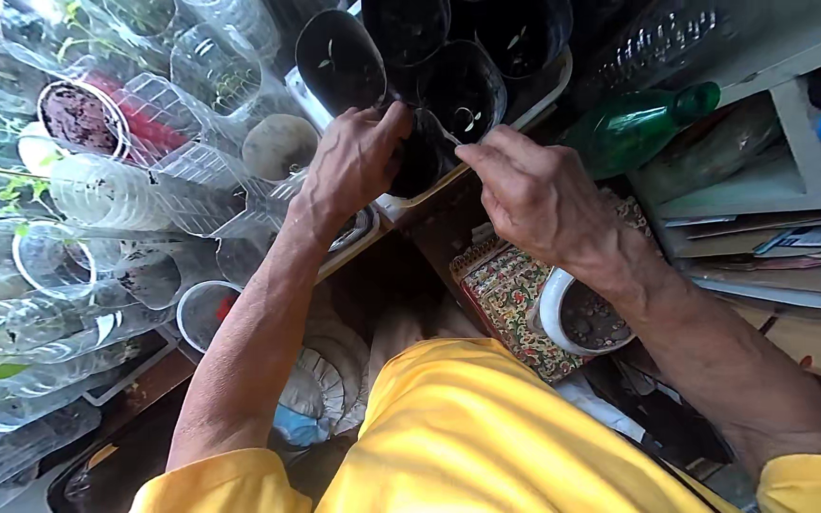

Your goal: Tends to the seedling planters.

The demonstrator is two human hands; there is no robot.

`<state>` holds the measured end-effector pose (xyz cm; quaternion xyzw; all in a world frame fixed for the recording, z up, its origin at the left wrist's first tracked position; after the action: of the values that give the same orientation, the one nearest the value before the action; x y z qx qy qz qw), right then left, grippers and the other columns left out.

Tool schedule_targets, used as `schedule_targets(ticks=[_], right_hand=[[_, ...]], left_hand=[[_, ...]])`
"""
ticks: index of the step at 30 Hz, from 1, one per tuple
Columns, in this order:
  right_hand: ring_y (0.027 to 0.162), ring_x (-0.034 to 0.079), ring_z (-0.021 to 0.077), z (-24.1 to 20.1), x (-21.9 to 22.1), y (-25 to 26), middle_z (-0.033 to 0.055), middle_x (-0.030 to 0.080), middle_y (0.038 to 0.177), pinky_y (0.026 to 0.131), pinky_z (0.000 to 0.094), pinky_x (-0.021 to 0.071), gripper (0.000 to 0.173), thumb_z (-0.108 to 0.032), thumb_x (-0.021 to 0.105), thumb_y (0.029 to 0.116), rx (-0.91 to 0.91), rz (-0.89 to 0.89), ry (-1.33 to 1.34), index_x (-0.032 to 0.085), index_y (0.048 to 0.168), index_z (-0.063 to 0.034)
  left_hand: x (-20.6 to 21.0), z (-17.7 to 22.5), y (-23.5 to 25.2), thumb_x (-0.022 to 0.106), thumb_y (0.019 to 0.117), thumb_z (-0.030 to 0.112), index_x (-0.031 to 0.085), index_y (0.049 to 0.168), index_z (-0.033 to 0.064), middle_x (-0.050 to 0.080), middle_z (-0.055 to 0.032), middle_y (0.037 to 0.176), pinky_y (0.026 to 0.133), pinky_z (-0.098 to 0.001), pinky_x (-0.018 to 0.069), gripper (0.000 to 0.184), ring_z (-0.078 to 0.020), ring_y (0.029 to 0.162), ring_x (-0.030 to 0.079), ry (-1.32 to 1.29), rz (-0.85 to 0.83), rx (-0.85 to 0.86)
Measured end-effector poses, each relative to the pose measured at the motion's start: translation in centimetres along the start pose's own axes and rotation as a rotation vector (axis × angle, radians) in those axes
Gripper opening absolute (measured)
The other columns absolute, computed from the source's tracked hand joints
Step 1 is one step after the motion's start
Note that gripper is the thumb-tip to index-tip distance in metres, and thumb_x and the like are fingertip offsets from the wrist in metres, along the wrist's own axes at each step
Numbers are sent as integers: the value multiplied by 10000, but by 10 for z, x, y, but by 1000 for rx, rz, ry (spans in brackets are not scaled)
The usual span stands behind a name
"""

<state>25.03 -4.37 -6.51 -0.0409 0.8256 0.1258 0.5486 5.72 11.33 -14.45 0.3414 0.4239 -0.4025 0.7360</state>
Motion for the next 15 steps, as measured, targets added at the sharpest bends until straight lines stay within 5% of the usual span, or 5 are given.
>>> schedule_targets(ticks=[15], right_hand=[[757, 656, 285, 4, 0, 16, 147, 637, 991, 607, 422, 531, 316, -44, 485, 1001, 7, -86, -27, 698, 1232, -13]], left_hand=[[-14, -1, 6, 626, 947, 98, 593, 1207, 51, 731, -134, 947, 860, -545, 554, 265, -345, 920, 721, -22, -92, 17]])
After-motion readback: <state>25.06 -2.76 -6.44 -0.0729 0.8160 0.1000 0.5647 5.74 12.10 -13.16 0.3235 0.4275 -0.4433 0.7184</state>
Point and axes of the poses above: each hand's wrist, its own y-axis towards the middle knuckle, its own x-axis out of the palm, z = x × y, the point moved 1 cm from there along y, towards the middle knuckle
